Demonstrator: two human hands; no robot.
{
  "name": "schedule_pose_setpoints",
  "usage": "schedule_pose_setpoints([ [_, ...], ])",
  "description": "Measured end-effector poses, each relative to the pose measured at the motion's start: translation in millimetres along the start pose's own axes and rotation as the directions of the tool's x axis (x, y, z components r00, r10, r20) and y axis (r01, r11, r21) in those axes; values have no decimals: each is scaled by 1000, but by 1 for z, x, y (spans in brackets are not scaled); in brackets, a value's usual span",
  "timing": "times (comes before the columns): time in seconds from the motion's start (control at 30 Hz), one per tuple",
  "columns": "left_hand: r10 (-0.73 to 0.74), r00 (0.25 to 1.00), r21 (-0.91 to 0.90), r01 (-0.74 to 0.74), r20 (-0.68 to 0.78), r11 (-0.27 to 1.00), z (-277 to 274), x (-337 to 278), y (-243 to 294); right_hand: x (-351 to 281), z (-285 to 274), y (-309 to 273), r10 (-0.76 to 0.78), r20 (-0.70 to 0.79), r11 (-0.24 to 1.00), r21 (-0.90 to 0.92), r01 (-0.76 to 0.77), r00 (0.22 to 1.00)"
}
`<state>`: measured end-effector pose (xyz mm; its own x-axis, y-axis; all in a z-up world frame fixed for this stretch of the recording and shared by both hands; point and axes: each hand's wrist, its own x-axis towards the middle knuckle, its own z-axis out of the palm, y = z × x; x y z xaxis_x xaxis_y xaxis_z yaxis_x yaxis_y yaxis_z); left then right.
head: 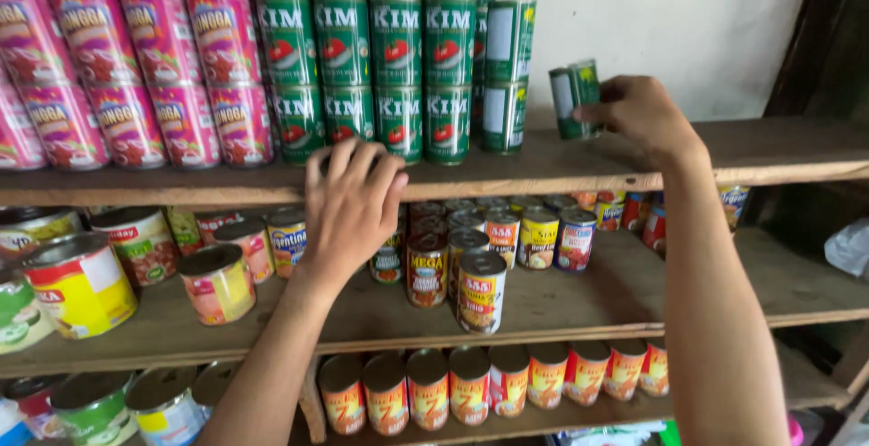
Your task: Wiping individual canned goods with a cloth and organizing them onto grocery store shelves.
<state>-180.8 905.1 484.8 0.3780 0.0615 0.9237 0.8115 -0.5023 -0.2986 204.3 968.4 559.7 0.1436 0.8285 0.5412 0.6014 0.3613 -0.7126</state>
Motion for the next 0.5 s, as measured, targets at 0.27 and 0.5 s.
schedule_pose_setpoints([
  [0.27, 3, 1000, 28, -2, -17, 1000, 0, 2, 1, 44, 0, -46, -207, -230, 810, 506, 298, 951],
  [0.5, -2, 1000, 26, 2, -12, 1000, -2, 3, 3, 88, 17, -75, -332, -173, 605, 715, 350, 927],
])
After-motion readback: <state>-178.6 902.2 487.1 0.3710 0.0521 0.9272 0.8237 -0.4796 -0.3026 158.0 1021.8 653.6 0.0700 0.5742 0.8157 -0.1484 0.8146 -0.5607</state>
